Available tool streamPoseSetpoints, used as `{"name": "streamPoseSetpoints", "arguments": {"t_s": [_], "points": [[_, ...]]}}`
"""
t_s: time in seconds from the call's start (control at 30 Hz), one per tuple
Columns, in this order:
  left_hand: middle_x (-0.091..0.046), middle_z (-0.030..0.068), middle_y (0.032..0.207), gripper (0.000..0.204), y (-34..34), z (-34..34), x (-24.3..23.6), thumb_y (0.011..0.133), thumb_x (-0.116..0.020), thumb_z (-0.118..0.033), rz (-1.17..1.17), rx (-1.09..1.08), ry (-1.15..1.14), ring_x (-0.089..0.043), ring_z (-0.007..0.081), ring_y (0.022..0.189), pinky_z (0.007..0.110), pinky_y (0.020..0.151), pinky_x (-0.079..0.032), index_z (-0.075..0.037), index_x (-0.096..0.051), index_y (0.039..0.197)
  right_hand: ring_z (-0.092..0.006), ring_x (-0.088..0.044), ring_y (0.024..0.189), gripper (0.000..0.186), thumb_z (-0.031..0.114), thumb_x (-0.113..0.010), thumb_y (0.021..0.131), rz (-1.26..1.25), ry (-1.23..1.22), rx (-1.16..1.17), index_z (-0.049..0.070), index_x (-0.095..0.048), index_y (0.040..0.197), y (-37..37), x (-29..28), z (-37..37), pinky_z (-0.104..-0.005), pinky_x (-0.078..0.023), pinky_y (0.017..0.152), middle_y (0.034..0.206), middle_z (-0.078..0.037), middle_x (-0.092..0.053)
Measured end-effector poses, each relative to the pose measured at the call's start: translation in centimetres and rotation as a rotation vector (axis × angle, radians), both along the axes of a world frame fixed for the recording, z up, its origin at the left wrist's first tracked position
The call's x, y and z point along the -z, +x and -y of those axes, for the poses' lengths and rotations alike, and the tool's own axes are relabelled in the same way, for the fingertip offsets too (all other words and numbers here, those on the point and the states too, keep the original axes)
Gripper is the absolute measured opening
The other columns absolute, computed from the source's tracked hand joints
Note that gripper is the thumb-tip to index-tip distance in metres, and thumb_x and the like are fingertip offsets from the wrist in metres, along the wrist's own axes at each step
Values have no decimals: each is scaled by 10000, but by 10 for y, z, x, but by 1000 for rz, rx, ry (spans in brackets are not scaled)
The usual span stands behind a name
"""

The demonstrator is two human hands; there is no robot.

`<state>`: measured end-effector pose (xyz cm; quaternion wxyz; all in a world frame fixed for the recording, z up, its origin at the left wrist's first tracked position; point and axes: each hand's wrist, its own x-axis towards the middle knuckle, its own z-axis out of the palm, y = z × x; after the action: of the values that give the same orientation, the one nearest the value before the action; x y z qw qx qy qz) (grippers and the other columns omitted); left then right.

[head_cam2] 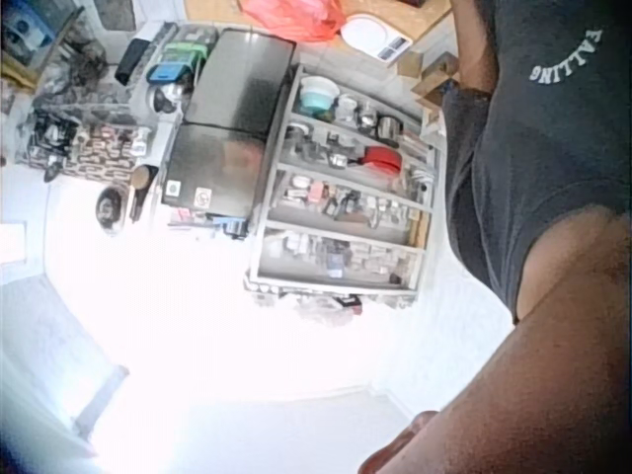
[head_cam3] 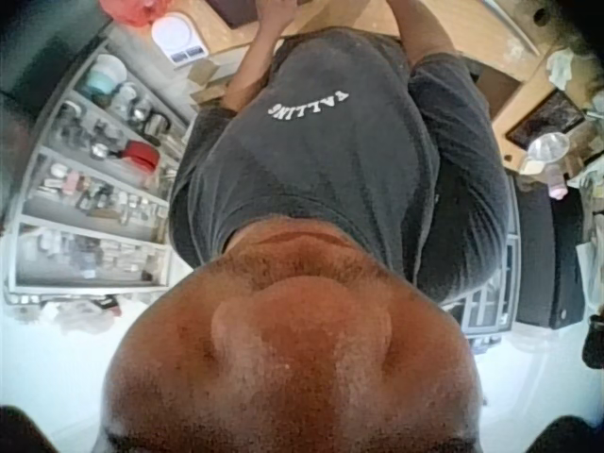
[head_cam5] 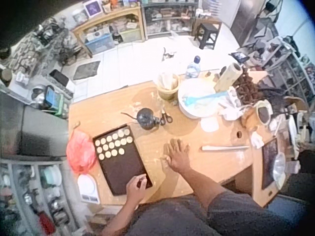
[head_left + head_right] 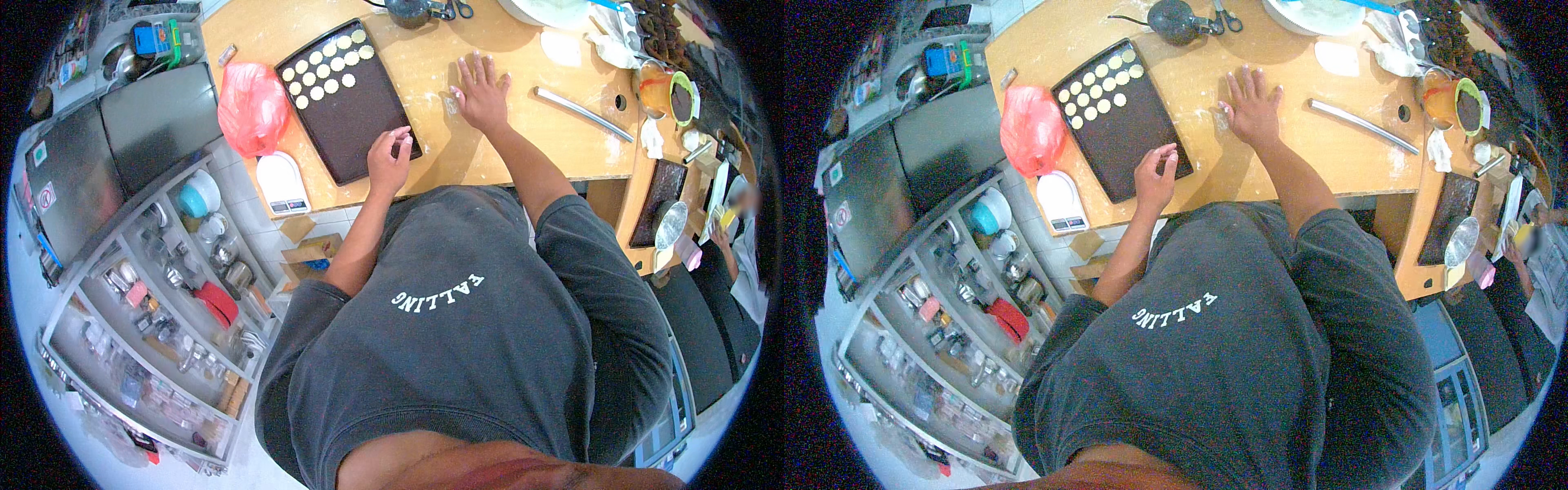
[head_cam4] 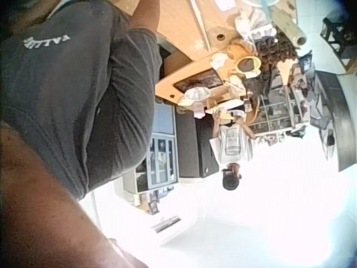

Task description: The person shapes pieces of dough by hand and places them onto a baking sheet, then uses a rolling pin to flatten another piece of dough on the counter and uses a small round cutter to stamp out shapes.

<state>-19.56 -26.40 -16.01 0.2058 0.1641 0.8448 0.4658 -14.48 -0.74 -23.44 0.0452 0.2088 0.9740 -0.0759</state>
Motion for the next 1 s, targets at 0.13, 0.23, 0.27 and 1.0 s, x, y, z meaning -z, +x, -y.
{"name": "streamPoseSetpoints", "arguments": {"t_s": [0.13, 0.23, 0.27, 1.0], "points": [[-734, 97, 962, 224, 8, 5, 1, 943, -696, -129, -45, 27, -47, -712, 226, 859, 374, 850, -552, -58, -751, 1148, -398, -230, 1579, 646, 481, -461, 1063, 9, -38, -73, 232, -324, 1643, 1, 0, -1, -794, -234, 1131, 1726, -135, -240], [-735, 95, 965, 219, 15, 5, 0, 944, -697, -137, -53, 30, -47, -713, 235, 861, 382, 864, -548, -59, -751, 1141, -402, -231, 1578, 643, 476, -445, 1069, 11, 14, -6, 231, -312, 1648, 1, 7, -3, -793, -237, 1133, 1728, -127, -238], [-736, 95, 968, 216, 17, 5, -2, 946, -695, -140, -35, 17, -38, -714, 239, 865, 386, 874, -545, -59, -751, 1138, -403, -232, 1578, 640, 478, -441, 1071, 15, 13, 38, 228, -315, 1646, 1, 8, -2, -793, -235, 1134, 1728, -126, -240], [-745, 111, 987, 213, 52, 27, 7, 957, -683, -146, 14, -108, -28, -714, 254, 925, 404, 894, -540, -62, -752, 1140, -406, -216, 1583, 646, 468, -457, 1064, -63, -30, 182, 176, -345, 1629, -1, 18, -1, -772, -226, 1153, 1714, -176, -252]]}}
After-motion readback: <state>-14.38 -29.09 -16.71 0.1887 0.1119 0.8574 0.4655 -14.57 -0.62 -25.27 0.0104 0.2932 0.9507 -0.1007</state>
